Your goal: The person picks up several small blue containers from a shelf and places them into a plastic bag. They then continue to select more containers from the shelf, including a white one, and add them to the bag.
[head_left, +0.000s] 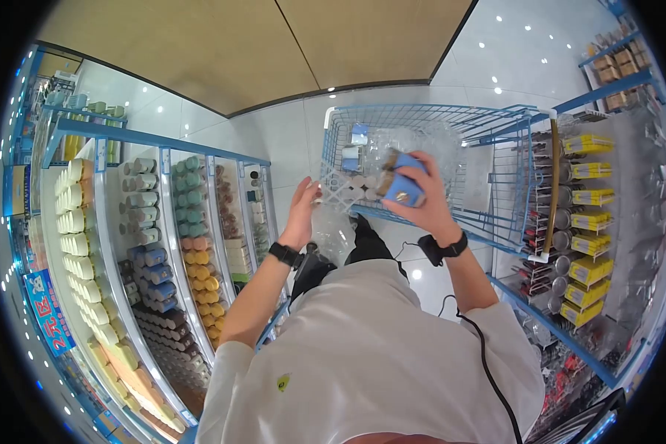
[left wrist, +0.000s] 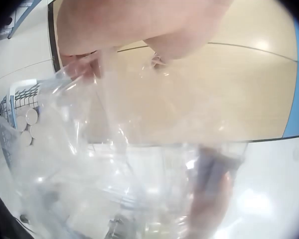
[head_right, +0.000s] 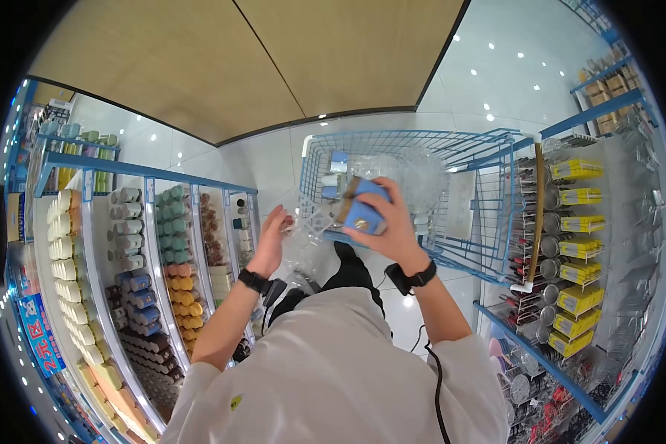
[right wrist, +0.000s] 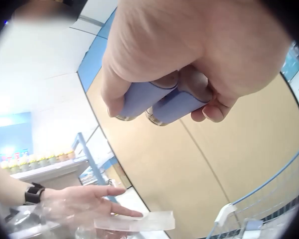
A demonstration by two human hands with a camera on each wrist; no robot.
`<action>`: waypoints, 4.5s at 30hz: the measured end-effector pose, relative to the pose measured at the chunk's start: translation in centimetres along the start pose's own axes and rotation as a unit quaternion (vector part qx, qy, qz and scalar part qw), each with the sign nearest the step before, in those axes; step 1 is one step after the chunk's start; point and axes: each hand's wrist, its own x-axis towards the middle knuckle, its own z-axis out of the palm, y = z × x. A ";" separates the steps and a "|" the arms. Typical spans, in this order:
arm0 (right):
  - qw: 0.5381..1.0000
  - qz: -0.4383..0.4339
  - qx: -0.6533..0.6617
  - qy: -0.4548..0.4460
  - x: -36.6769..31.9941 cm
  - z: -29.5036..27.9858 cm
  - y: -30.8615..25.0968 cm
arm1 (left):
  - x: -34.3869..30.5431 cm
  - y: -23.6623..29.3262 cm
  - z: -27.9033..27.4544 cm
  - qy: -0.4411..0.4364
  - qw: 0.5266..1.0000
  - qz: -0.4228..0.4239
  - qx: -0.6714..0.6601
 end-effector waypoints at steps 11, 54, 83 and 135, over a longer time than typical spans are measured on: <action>0.967 0.145 -0.130 0.165 -8.8 -9.1 2.5 | 10.1 -5.6 21.4 -0.151 0.982 -0.112 -0.032; 0.951 -0.061 0.173 -0.249 4.3 15.4 -7.1 | -13.4 3.7 -5.8 0.049 0.991 0.073 -0.105; 0.825 0.310 0.421 -0.215 5.5 23.5 -11.9 | -20.8 2.5 -11.7 0.137 0.925 0.191 -0.298; 0.796 0.288 0.469 -0.253 5.4 23.4 -10.3 | -19.3 2.6 -10.9 0.175 0.947 0.205 -0.178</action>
